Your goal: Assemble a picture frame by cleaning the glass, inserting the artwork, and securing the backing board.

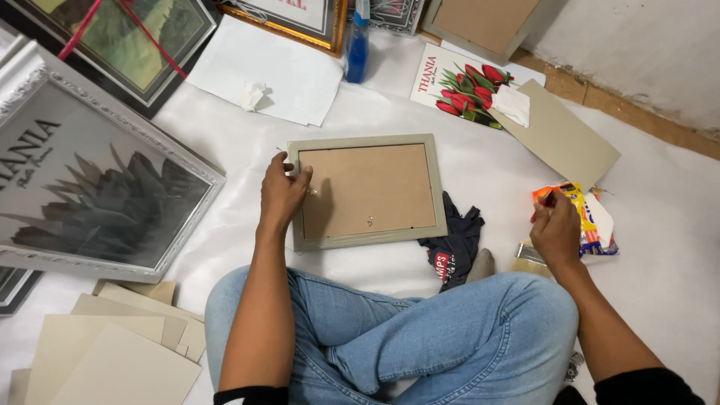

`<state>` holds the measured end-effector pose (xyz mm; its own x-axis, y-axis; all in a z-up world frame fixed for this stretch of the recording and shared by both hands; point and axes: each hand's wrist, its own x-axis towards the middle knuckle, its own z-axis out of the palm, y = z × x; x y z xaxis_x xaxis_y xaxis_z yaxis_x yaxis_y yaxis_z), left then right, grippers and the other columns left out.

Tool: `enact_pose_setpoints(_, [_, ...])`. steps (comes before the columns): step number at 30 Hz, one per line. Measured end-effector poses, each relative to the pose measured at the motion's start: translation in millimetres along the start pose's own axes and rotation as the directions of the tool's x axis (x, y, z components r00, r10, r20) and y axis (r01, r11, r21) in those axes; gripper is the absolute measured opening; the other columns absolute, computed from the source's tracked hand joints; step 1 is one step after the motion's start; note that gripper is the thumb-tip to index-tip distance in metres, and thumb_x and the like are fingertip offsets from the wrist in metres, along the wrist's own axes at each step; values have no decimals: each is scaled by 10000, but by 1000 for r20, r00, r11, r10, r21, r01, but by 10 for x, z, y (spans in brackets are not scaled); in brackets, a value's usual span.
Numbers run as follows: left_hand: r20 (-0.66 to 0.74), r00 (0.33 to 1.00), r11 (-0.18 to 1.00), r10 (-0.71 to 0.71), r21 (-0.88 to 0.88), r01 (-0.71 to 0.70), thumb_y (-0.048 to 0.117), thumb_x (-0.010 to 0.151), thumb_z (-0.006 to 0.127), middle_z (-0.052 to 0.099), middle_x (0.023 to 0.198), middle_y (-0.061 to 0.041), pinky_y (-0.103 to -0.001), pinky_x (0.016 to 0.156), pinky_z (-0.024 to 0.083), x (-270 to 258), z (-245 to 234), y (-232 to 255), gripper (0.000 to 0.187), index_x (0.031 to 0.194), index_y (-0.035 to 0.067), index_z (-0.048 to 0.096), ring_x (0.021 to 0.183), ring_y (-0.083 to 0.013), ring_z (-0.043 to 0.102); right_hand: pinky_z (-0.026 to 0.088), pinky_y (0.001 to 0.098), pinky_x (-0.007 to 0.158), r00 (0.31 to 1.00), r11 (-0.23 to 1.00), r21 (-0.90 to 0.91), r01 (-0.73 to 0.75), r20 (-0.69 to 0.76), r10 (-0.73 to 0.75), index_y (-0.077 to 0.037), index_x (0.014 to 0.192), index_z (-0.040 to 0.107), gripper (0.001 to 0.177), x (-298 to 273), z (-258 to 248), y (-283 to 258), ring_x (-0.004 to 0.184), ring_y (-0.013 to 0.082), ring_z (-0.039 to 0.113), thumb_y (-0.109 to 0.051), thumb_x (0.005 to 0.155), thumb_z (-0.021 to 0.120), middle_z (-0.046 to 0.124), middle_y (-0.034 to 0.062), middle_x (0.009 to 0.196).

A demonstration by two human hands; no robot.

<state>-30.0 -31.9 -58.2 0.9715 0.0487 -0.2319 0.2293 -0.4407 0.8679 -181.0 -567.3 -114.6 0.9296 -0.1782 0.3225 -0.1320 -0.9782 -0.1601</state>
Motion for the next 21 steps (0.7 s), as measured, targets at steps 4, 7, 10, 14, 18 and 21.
enact_pose_setpoints(4, [-33,999,999,-29,-18,29,242,951,657,556,1334,-311,-508,883,575,4,15,108,744,1540,-46,303,1106,-412,666,500,484,796,974,953,299,-52,-195,114,19,1333,425,301,476,-619,-720,913,388,642,-187,1151,546,651,239,1089])
enact_pose_setpoints(7, [-72,996,998,-58,-16,57,238,940,653,513,1388,-280,-479,915,570,38,48,76,834,1596,29,182,1107,-380,658,512,326,579,962,751,634,-185,-38,269,9,1332,411,314,852,-996,-1274,770,210,612,-141,1122,590,633,172,1022])
enact_pose_setpoints(10, [-91,995,998,-37,49,41,253,929,673,483,1418,-293,-517,1007,501,43,92,-5,879,1607,39,156,1241,-416,569,487,239,499,895,431,796,-425,301,328,-22,1424,416,451,1122,-1120,-1598,685,134,582,-90,1008,577,621,121,990])
enact_pose_setpoints(14, [-5,1000,993,-8,121,8,289,944,688,491,1369,-350,-651,1051,438,-9,94,-34,863,1594,-12,207,1326,-543,478,417,246,342,899,500,749,-435,389,199,92,1472,410,605,1279,-860,-1762,551,182,629,-1,897,575,636,188,935])
enact_pose_setpoints(18, [43,998,967,-35,255,23,270,936,694,488,1384,-342,-641,1066,437,52,147,-83,813,1587,18,277,1349,-529,459,448,279,352,907,728,563,-392,370,203,-90,1307,683,519,1224,-272,-1836,448,169,643,-87,789,646,699,91,688])
enact_pose_setpoints(21, [81,996,905,-46,425,7,322,911,696,457,1434,-278,-616,1062,441,171,265,-298,800,1590,99,337,1373,-495,426,582,453,846,879,949,178,-259,450,156,-238,1387,686,527,1201,-40,-1963,1019,414,715,-202,867,613,761,196,1067])
